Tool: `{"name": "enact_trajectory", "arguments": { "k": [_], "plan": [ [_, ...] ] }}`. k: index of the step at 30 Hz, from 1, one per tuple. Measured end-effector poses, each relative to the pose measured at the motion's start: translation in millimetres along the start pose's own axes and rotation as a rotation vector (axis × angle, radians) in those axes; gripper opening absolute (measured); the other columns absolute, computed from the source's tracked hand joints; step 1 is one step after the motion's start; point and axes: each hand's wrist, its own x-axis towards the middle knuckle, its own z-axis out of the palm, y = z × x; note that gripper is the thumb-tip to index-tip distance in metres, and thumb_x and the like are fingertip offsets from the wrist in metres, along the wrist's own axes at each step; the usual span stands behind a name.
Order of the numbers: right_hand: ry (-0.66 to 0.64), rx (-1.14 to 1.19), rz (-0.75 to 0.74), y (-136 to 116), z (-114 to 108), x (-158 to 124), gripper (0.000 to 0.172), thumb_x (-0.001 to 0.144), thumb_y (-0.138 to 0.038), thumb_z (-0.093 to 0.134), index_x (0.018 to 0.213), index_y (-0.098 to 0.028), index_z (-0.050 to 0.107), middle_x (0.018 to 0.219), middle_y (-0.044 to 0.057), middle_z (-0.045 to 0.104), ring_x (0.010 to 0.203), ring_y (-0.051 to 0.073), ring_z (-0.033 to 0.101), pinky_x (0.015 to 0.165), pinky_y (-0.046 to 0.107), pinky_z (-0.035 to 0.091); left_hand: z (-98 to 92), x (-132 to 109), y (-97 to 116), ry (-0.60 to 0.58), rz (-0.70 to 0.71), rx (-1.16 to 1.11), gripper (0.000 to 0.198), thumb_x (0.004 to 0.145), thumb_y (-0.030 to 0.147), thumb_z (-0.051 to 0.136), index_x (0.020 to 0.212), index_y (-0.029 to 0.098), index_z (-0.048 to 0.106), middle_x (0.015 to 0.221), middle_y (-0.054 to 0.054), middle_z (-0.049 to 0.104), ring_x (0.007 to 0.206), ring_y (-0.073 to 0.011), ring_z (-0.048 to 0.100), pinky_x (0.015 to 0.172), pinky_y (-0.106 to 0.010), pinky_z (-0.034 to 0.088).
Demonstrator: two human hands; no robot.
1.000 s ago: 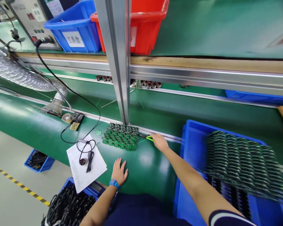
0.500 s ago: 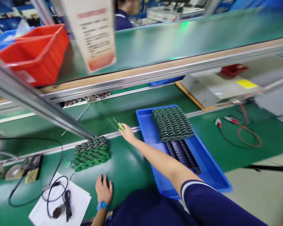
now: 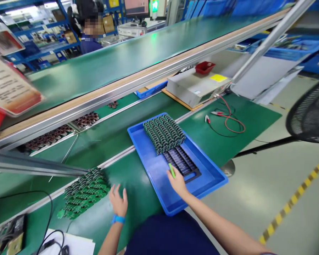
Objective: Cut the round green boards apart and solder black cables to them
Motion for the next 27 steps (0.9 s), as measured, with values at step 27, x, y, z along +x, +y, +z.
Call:
{"name": "enact_trajectory", "arguments": {
  "k": [27],
  "plan": [
    [0.202, -0.279, 0.156, 94, -138, 165, 0.029, 0.086, -0.037, 0.054, 0.104, -0.014, 0.056, 0.098, 0.005, 0.059, 0.085, 0.015, 0.058, 0.077, 0.036, 0.049, 119.8, 178, 274, -0.849, 0.562, 0.313, 0.040, 0.086, 0.039, 0.053, 0.118, 0.015, 0.049, 0.109, -0.008, 0.056, 0.095, -0.0196, 0.056, 0.081, -0.040, 0.048]
  ]
}}
